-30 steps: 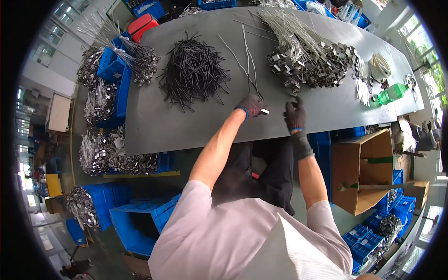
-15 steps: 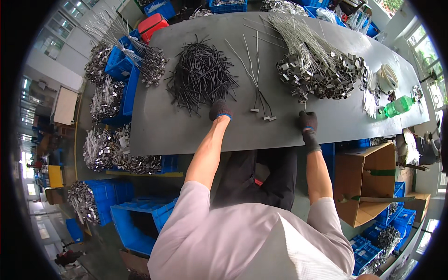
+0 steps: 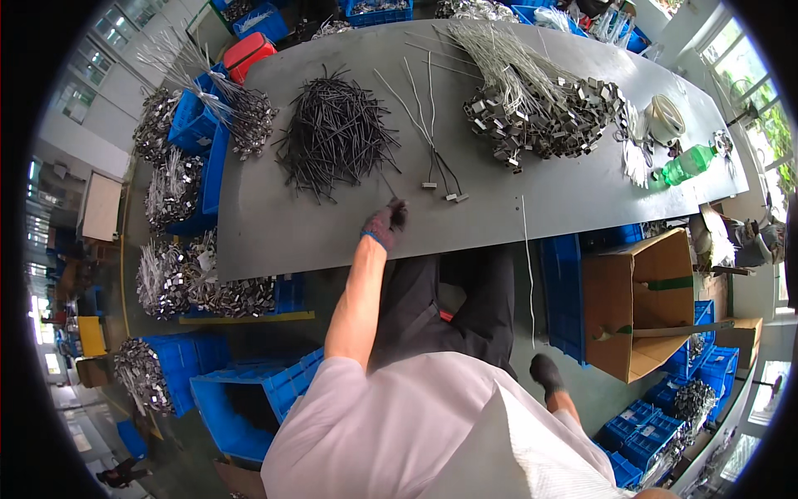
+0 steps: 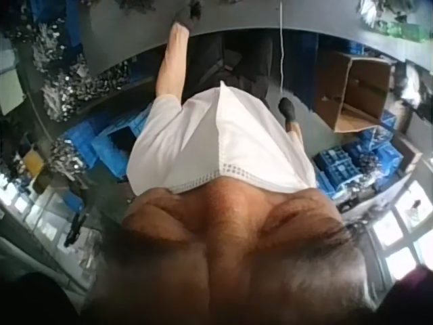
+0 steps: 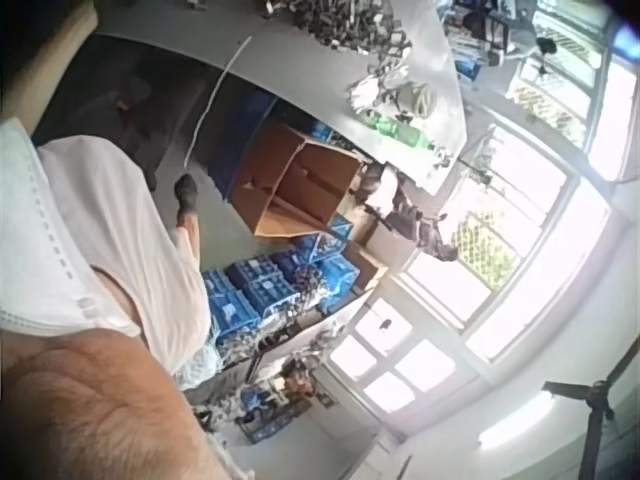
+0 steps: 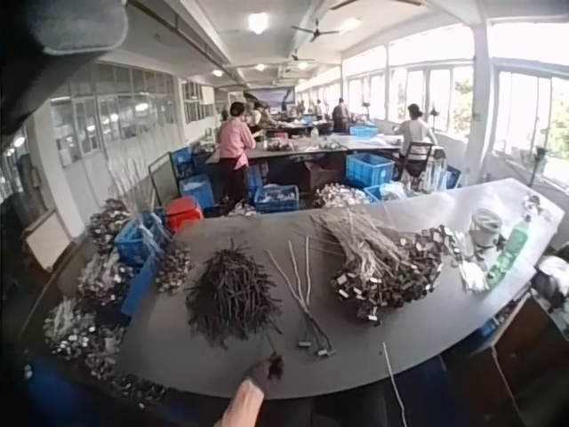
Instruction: Manually sorting and organizing electronic cable harnesses with connectors on a workbench.
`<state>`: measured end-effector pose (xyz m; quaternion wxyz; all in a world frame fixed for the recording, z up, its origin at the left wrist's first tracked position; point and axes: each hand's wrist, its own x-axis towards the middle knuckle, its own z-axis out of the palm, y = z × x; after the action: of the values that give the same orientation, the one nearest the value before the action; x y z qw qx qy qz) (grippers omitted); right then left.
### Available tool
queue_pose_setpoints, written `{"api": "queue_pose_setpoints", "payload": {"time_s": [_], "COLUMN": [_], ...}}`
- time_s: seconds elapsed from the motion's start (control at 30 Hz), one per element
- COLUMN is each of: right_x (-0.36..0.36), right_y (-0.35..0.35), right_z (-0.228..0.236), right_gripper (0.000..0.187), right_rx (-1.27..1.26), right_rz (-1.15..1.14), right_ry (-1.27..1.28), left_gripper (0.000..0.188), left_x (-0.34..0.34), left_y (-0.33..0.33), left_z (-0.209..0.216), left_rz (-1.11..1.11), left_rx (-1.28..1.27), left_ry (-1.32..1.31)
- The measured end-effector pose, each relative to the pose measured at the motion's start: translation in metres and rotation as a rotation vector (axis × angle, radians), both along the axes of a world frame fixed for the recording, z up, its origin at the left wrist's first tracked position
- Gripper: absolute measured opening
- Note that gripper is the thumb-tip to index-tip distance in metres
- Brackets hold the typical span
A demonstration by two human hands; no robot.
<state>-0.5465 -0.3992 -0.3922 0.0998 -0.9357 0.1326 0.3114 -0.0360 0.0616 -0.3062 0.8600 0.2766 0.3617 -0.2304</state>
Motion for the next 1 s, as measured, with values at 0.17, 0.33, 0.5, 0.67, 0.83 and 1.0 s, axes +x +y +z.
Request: {"api": "queue_pose_setpoints", "payload": {"time_s": [0.17, 0.33, 0.5, 0.67, 0.83, 1.0], "right_x": [0.036, 0.153, 0.148, 0.125, 0.185, 0.319], "right_y": [0.062, 0.107, 0.078, 0.066, 0.092, 0.14], "right_z": [0.037, 0.111, 0.099, 0.089, 0.117, 0.171], "right_gripper": [0.018, 0.014, 0.015, 0.019, 0.027, 0.051], "right_rx": [0.159, 0.119, -0.039, -0.021, 0.472, 1.03], "right_rz": [-0.2, -0.056, -0.027, -0.09, -0.318, -0.508], "right_ry": [-0.424, -0.543, -0.281, -0.16, -0.462, -0.816], "left_gripper": [0.006, 0.007, 0.014, 0.015, 0.02, 0.024], "left_x": [-0.027, -0.035, -0.022, -0.041, -0.06, -0.109], "left_y": [-0.098, -0.172, -0.155, -0.147, -0.149, -0.17], "left_z": [0.053, 0.109, 0.158, 0.167, 0.1, 0.096], "left_rz": [-0.131, -0.033, 0.303, 0.093, -0.417, -0.628], "left_rx": [-0.09, 0.06, 0.363, 0.707, 0.792, 0.912], "left_ry": [-0.199, -0.501, -0.755, -0.863, -0.945, -1.04]}}
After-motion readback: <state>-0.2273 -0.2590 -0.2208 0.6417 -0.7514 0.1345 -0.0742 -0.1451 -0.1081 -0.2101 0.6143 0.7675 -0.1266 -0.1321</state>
